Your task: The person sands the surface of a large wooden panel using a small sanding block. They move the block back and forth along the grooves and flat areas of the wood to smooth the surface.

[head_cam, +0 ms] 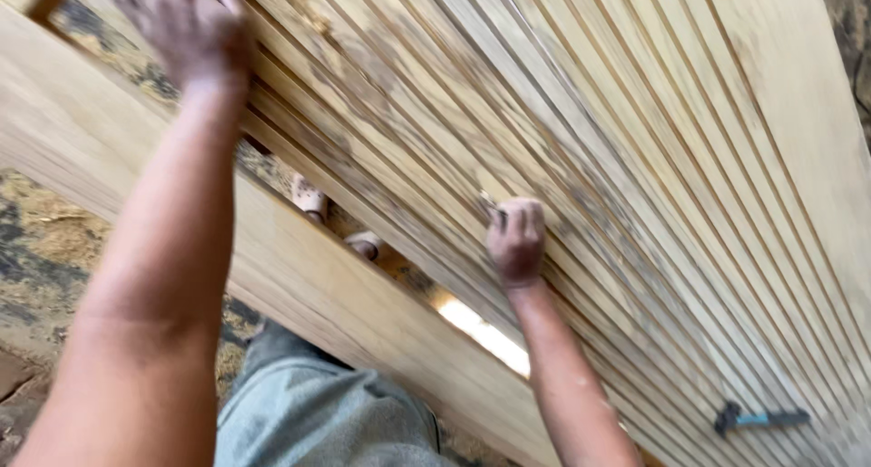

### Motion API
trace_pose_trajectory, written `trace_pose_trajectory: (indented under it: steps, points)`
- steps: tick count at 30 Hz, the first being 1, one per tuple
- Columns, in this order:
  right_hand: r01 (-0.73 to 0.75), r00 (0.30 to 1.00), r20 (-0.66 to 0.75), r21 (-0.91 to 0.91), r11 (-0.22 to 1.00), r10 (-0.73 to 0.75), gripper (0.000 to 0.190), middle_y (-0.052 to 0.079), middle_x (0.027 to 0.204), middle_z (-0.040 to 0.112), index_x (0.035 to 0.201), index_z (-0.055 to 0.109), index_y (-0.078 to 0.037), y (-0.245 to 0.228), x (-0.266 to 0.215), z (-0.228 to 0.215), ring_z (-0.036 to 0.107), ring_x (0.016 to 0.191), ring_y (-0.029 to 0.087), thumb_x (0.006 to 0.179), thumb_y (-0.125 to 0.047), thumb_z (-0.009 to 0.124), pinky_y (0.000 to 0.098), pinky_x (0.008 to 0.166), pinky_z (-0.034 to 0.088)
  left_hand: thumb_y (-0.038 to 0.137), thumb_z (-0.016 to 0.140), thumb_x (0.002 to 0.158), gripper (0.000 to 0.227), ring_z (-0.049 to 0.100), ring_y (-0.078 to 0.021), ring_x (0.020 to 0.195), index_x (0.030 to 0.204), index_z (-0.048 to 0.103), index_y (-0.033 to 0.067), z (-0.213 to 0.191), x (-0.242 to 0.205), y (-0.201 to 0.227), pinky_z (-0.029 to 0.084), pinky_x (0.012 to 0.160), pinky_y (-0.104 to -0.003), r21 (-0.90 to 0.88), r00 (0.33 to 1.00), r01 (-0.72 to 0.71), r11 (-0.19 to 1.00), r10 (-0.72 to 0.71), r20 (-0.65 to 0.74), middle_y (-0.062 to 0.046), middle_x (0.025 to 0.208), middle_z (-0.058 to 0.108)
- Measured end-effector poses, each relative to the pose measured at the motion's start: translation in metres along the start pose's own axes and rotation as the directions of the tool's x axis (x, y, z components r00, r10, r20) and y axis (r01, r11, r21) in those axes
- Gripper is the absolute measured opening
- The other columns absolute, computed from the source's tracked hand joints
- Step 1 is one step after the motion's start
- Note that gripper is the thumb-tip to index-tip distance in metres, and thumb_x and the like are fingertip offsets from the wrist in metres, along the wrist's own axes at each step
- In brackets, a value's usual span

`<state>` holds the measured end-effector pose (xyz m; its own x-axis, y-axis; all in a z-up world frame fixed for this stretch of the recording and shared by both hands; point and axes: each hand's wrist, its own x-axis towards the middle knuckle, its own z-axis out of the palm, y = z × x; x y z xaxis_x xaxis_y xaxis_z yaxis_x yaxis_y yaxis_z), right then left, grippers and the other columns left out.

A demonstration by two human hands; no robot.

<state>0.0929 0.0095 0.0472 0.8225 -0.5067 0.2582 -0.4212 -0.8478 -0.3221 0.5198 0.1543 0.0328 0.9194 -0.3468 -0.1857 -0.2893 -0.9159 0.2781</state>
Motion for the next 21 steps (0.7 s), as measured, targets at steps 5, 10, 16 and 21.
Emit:
trace_pose_trajectory:
  steps: [5,10,16,21]
  points:
    - [-0.038,0.997,-0.064,0.077,0.996,0.043,0.008,0.012,0.094,0.064,0.100,0.059,-0.003,-0.072,0.107,0.116,0.064,0.089,0.026,0.101,-0.004,0.067,0.0398,0.086,0.058,0.044,0.036,0.117,0.062,0.007,-0.0411,0.159,0.165,0.026,0.0070,-0.016,-0.001,0.008,0.001,0.131,-0.054,0.041,0.999,0.033,0.999,-0.034,0.021,-0.020,0.173,0.016]
    - [0.006,1.000,-0.025,0.098,0.995,-0.003,0.007,0.016,0.099,0.065,0.106,0.060,0.001,-0.054,0.089,0.094,0.066,0.091,0.027,0.100,0.000,0.062,0.0373,0.081,0.060,0.041,0.039,0.113,0.065,0.007,-0.0384,0.159,0.166,0.023,0.0070,-0.032,-0.016,0.018,0.002,0.130,-0.053,-0.010,0.999,0.034,0.999,-0.034,0.031,-0.020,0.173,0.015]
    - [-0.049,0.995,0.081,-0.042,0.998,0.052,0.014,0.019,0.103,0.064,0.107,0.062,0.000,-0.001,0.007,-0.009,0.066,0.098,0.035,0.100,-0.010,0.070,0.0435,0.086,0.059,0.041,0.037,0.113,0.065,0.004,-0.0390,0.159,0.167,0.025,0.0056,-0.038,-0.008,0.020,0.001,0.129,-0.055,0.014,0.997,0.054,0.998,-0.055,0.061,-0.022,0.173,0.011]
    - [0.030,0.999,0.009,0.055,0.998,-0.030,0.007,0.017,0.100,0.064,0.101,0.061,-0.001,-0.058,0.092,0.091,0.065,0.099,0.034,0.097,-0.005,0.066,0.0472,0.091,0.056,0.046,0.032,0.114,0.066,0.002,-0.0384,0.159,0.167,0.024,0.0089,-0.036,0.005,0.020,0.000,0.131,-0.055,-0.002,0.989,0.084,0.996,-0.083,0.120,-0.019,0.174,0.008]
